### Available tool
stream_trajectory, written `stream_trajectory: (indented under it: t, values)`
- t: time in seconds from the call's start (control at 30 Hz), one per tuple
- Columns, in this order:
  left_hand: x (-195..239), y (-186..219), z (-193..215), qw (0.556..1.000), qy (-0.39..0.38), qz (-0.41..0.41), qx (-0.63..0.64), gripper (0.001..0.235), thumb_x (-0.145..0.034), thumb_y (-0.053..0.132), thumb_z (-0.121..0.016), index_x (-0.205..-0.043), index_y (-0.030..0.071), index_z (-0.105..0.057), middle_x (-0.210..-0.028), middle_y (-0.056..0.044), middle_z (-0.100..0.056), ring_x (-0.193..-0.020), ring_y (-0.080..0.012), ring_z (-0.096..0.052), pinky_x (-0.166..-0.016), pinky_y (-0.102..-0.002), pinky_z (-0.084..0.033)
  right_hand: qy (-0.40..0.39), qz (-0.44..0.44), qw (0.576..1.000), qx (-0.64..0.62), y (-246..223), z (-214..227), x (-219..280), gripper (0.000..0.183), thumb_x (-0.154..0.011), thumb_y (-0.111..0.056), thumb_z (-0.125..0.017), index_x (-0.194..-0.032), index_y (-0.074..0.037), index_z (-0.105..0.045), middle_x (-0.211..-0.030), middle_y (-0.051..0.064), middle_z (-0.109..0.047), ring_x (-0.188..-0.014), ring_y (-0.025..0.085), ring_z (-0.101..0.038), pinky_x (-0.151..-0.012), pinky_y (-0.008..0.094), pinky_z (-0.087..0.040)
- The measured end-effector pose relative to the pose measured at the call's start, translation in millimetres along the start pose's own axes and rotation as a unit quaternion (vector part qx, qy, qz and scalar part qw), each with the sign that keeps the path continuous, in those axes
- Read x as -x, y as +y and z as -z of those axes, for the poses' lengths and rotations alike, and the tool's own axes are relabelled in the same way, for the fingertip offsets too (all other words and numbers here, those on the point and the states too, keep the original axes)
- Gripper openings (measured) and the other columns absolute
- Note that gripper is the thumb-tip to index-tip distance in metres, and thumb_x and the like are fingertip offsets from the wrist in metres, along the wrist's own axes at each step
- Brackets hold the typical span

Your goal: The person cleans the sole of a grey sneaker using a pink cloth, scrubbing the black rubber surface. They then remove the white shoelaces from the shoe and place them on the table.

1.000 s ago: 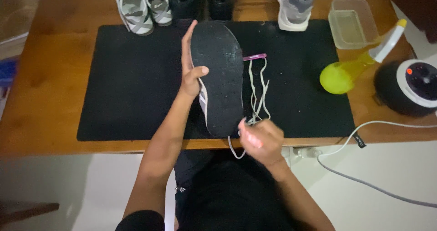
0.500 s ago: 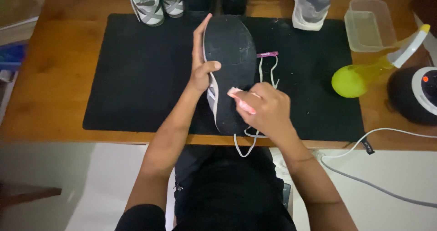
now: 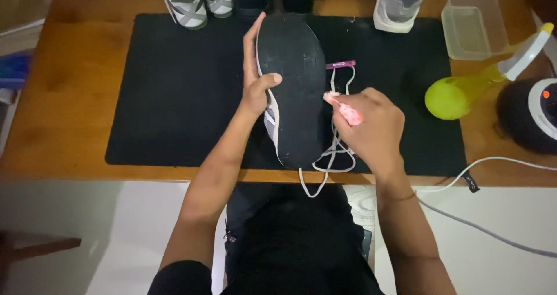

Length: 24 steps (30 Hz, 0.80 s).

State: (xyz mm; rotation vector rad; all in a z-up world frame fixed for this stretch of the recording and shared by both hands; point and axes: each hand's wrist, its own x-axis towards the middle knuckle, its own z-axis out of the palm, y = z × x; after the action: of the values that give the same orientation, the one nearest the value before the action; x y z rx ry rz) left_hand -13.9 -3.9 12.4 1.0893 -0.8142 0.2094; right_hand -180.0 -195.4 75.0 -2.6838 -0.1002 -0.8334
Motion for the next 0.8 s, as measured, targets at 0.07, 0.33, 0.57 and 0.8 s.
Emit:
stream_trajectory:
  t: [0.07,0.33,0.57,0.8]
  values:
    - [-1,-4,0,1.0,-0.003,0.0,0.013,0.088,-0.093,0.041,-0.077,-0.164,0.014,-0.032,-0.169,-0.006,-0.032,-0.156,-0.0239,-0.039,-0.13,-0.044,-0.039,0.012,0.0,0.997,-0.071,-13,2,-5,0.014,-0.094,-0.017,-0.079,-0.106,-0.014,-0.084,-0.083,0.006,-0.069,-0.068,0.021,-0.061,-0.055,0.035,-0.041]
    - [0,2,-4,1.0,-0.002,0.006,-0.011,0.09,-0.092,0.048,-0.077,-0.163,0.016,-0.032,-0.167,-0.006,-0.035,-0.154,-0.0239,-0.042,-0.129,-0.044,-0.04,0.0,-0.098,0.976,-0.196,-40,-21,-11,0.019,-0.092,-0.014,-0.074,-0.108,-0.017,-0.084,-0.086,0.008,-0.076,-0.069,0.021,-0.067,-0.06,0.035,-0.046]
    - [3,4,-5,0.999,-0.022,-0.001,-0.037,0.091,-0.092,0.051,-0.075,-0.164,0.017,-0.03,-0.17,-0.007,-0.03,-0.158,-0.0258,-0.036,-0.132,-0.046,-0.038,-0.046,-0.182,0.961,-0.201,-48,-12,8,0.016,-0.092,-0.018,-0.073,-0.103,-0.011,-0.083,-0.085,0.008,-0.078,-0.069,0.019,-0.069,-0.059,0.035,-0.047]
    - [3,9,-14,1.0,-0.022,0.004,-0.016,0.092,-0.092,0.049,-0.077,-0.164,0.015,-0.03,-0.173,-0.006,-0.028,-0.161,-0.0239,-0.035,-0.136,-0.046,-0.036,-0.077,-0.231,0.952,-0.184,-48,-9,23,0.015,-0.091,-0.021,-0.073,-0.099,-0.016,-0.084,-0.083,0.005,-0.076,-0.071,0.019,-0.069,-0.061,0.034,-0.047]
